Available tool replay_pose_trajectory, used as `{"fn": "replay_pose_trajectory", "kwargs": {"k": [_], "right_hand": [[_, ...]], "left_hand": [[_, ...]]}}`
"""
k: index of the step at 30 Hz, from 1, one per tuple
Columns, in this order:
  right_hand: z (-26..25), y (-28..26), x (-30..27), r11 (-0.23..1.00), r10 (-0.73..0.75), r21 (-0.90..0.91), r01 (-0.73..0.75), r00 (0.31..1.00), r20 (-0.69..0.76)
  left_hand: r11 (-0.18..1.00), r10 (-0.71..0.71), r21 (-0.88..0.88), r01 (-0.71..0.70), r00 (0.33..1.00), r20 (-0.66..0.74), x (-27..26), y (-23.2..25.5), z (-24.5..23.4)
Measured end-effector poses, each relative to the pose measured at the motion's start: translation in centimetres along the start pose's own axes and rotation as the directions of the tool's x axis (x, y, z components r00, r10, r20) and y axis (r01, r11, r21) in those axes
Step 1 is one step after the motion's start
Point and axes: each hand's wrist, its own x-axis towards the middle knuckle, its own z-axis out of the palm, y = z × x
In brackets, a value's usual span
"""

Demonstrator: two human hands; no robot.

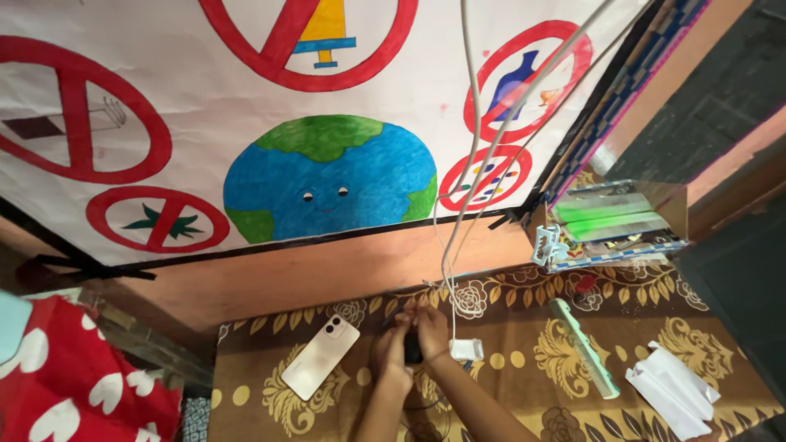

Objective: The person repeatedly plugs and unplugs multiple phone chargers into a wall socket and connects charging cables to a smartphone on a table. They handle several chargers and cables, moving them between the socket and the table.

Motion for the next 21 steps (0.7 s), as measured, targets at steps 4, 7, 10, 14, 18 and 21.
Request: {"fn": "replay_pose_trajectory", "kwargs": {"k": [4,7,10,14,18,21], "right_hand": [[-0.4,-1.3,-0.5,0.918,0.23,0.339,-0.208,0.973,-0.025],[-1.7,-2.2,-1.0,0.895,0.242,0.401,-0.194,0.968,-0.072],[-3.1,-3.0,-1.7,0.899,0.318,0.356,-0.254,0.939,-0.132],[-4.5,-3.7,-2.8,0.888,0.424,0.287,-0.359,0.881,-0.21],[-5.7,-3.3,-3.8,0.868,0.477,0.281,-0.409,0.843,-0.25],[-6.6,-2.8,-4.1,0.836,0.537,0.292,-0.465,0.802,-0.262]], "left_hand": [[0.97,-0.081,-0.227,0.088,0.996,0.04,1.7,-0.6,0.2],[0.961,-0.077,-0.261,0.09,0.995,0.06,3.5,-1.3,-0.4],[0.992,-0.006,-0.123,0.011,0.999,0.036,4.9,-2.3,-0.9],[1.0,0.019,0.005,-0.019,0.997,0.074,5.4,-3.1,-1.3],[0.996,0.093,0.008,-0.094,0.993,0.069,3.9,-3.6,-1.1],[0.91,0.238,0.353,-0.215,0.971,-0.023,2.9,-4.0,-1.4]]}}
